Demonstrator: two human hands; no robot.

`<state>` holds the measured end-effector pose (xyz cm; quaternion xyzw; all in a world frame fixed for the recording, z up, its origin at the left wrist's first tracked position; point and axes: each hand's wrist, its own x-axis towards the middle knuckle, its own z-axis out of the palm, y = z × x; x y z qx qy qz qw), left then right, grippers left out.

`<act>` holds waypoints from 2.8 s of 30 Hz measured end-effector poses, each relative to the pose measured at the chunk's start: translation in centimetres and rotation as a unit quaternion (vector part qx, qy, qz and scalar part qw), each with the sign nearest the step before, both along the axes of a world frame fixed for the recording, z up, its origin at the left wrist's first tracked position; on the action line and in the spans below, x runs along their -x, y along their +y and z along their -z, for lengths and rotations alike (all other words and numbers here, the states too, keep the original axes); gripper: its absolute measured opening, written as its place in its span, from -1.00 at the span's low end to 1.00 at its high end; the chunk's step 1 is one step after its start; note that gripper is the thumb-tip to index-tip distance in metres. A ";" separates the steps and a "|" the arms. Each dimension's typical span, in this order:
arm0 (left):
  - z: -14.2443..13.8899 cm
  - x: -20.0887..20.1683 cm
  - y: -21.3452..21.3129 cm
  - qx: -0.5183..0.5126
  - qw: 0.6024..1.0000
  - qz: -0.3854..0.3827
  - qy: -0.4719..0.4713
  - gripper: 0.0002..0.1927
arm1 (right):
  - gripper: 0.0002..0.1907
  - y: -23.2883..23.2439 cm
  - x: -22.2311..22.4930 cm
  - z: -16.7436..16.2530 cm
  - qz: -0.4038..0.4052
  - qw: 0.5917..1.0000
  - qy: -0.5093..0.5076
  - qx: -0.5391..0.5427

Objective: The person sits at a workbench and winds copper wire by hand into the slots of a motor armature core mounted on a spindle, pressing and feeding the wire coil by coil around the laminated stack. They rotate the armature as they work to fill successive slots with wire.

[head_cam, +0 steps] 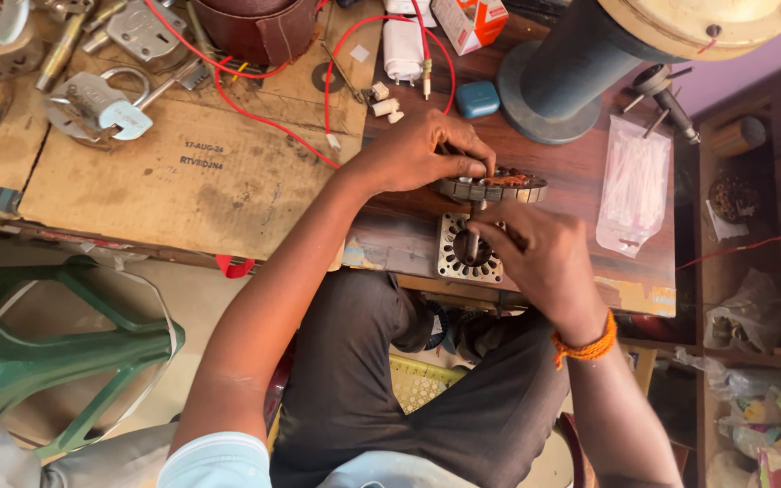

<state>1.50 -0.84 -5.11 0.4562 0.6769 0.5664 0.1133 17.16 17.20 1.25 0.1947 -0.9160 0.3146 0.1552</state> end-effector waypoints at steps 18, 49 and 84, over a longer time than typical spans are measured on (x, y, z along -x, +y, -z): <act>-1.0 -8.5 0.7 -0.010 0.914 -0.275 0.298 -0.58 | -0.96 4.7 -2.4 2.6 0.214 0.973 -0.035 0.077; -2.3 -6.1 2.7 -0.001 0.961 -0.273 -0.033 -0.60 | -0.85 3.9 7.2 -0.6 0.052 0.998 0.019 -0.011; -2.7 -8.2 0.8 0.033 0.927 -0.273 0.254 -0.54 | -0.92 5.1 -1.1 1.0 0.176 0.979 -0.093 0.037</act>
